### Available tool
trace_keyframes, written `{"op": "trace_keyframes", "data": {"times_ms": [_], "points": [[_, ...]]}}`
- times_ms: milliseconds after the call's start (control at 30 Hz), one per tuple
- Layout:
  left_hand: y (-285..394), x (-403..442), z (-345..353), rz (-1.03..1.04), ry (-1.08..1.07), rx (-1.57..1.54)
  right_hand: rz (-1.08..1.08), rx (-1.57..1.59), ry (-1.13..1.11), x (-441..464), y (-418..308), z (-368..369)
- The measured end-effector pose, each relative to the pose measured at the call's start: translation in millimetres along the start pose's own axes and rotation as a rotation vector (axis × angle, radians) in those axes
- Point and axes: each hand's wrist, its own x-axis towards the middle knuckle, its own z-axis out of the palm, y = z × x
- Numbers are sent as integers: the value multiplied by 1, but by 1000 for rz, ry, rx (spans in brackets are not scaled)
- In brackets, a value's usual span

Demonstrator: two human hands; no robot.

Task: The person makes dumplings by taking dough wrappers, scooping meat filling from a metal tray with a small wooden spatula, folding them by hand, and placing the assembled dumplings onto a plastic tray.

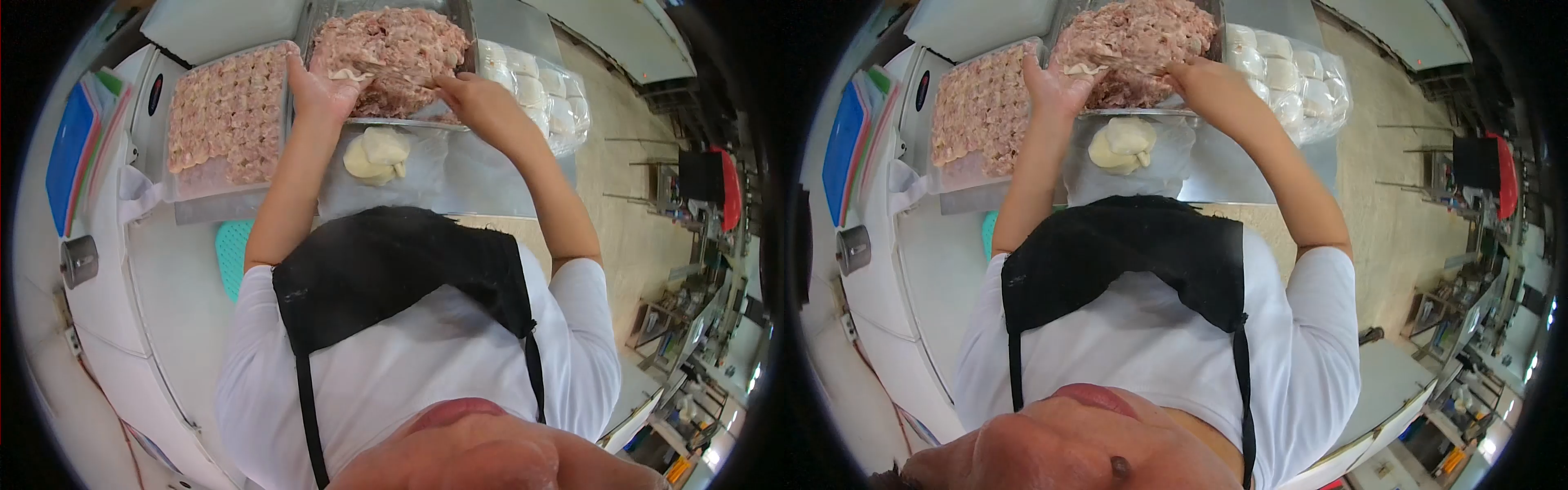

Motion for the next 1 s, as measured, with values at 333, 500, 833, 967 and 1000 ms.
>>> {"op": "trace_keyframes", "data": {"times_ms": [333,500,833,967,1000], "points": [[-12,-2,3,79,-95,-67,-102,404,44,4,43,-19],[-5,-12,-2,239,-281,862,242,862,-315,7,74,-22],[3,-30,28,227,-480,1662,-101,664,-336,4,73,-16],[-4,-21,13,212,-374,1842,-221,550,-244,26,111,16],[-7,-15,2,246,-309,1782,-215,401,-151,26,109,13]]}}
